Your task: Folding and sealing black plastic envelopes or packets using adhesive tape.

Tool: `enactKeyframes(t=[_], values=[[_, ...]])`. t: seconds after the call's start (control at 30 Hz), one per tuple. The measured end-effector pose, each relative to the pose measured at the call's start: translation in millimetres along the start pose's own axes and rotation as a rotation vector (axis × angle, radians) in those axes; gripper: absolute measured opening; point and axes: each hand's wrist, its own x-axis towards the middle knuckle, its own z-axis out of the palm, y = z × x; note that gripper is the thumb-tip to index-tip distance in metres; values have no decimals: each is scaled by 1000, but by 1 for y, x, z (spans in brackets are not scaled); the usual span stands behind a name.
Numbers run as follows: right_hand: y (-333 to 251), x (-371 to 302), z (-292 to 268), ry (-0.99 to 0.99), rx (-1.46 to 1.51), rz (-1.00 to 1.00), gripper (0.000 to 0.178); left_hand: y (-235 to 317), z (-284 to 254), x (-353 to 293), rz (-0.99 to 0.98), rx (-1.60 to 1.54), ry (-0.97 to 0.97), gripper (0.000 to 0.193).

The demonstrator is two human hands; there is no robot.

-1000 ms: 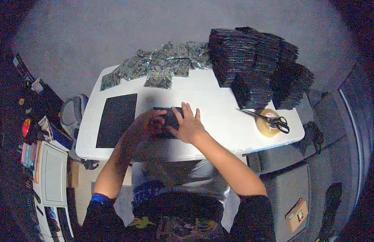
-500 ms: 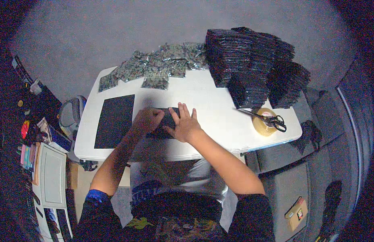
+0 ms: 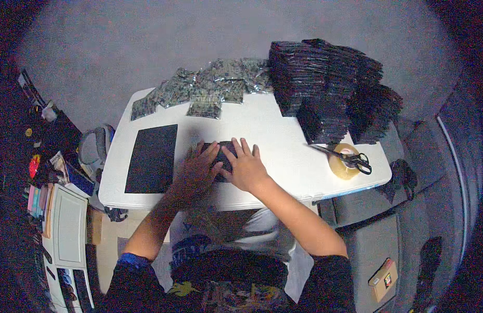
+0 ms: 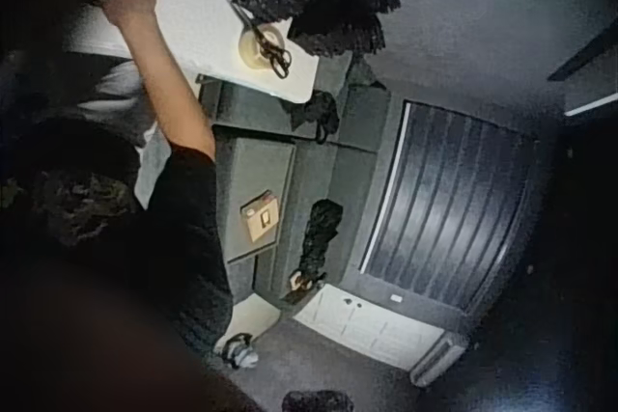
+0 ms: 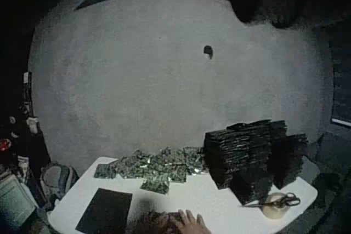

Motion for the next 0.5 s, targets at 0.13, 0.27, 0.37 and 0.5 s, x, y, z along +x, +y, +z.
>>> enactKeyframes(t=[0.13, 0.27, 0.37, 0.5], values=[[7, -8, -14, -68, 17, -52, 75, -6, -5, -2, -12, -4, 23, 58], [8, 5, -9, 17, 25, -106, 73, -9, 2, 0, -4, 105, 28, 64], [6, 13, 14, 40, 40, -76, 73, 5, -2, 5, 19, 12, 52, 68], [-7, 15, 12, -156, -82, 6, 75, 7, 13, 4, 27, 23, 53, 73]])
